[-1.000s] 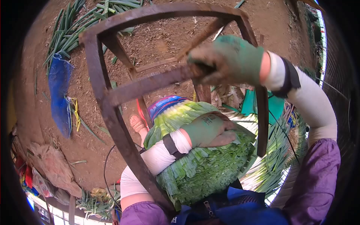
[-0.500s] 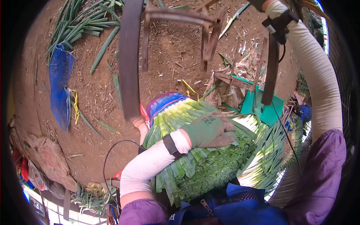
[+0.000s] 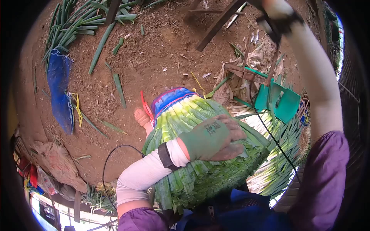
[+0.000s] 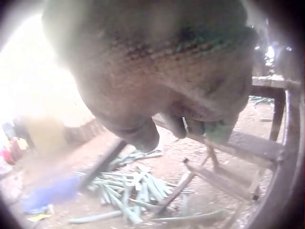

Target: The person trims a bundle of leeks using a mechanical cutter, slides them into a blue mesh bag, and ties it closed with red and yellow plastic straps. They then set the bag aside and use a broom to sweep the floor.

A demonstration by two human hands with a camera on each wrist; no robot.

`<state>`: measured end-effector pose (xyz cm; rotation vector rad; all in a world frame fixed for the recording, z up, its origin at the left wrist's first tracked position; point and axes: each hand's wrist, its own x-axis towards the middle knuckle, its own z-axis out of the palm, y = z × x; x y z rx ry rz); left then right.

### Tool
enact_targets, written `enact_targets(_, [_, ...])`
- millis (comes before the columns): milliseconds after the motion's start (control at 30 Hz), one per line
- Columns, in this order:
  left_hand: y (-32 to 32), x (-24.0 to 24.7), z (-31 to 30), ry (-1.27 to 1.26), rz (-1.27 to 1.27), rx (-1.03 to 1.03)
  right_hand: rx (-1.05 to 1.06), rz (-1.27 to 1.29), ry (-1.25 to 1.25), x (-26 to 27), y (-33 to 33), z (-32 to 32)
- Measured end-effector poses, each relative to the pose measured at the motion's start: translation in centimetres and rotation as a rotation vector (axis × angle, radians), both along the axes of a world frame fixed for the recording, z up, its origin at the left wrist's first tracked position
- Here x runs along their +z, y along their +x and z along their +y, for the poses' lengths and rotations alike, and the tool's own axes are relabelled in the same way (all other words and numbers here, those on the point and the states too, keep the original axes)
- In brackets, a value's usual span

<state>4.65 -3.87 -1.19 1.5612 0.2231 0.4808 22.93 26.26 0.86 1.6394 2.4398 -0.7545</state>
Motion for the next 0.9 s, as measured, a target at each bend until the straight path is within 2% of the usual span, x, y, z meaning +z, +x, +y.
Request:
enact_targets(67, [0.1, 0.1, 0.4, -0.006, 0.005, -0.019, -0.008, 0.316, -0.439, 2.1, 0.8, -7.2])
enact_targets(100, [0.0, 0.2, 0.6, -0.013, 0.001, -0.027, -0.011, 0.476, -0.658, 1.5, 2.1, -10.6])
enact_targets(167, [0.2, 0.2, 0.5, -0.025, -0.001, -0.044, -0.162, 0.34, -1.091, -1.3, 2.9, -17.4])
enact_targets(200, [-0.1, 0.3, 0.2, -0.037, 0.001, -0.036, -0.197, 0.331, -1.181, -6.7, 5.0, -21.7])
enact_targets(267, [0.1, 0.0, -0.4, -0.064, 0.009, -0.015, 0.006, 0.074, -0.954, -15.1, 7.5, -27.4])
enact_targets(333, [0.2, -0.1, 0.0, -0.102, 0.005, -0.038, 0.022, 0.113, -0.909, -21.9, 8.5, -30.6])
enact_targets(433, [0.4, -0.4, -0.2, -0.116, 0.001, -0.045, 0.047, -0.018, -0.999, -26.6, 5.7, -31.9])
enact_targets(567, [0.4, -0.4, 0.0, -0.13, -0.005, -0.044, -0.017, -0.131, -0.993, -28.4, 3.4, -34.3])
enact_targets(667, [0.5, -0.4, 0.0, -0.149, -0.015, -0.047, -0.241, -0.202, -0.818, -28.3, 3.8, -35.5])
enact_targets(767, [0.5, -0.4, 0.2, -0.136, -0.009, -0.055, -0.261, -0.039, -0.936, -28.8, 4.0, -35.4])
enact_targets(900, [0.3, -0.5, 0.0, -0.156, -0.019, -0.037, -0.511, 0.123, -1.072, -29.4, 4.9, -36.5])
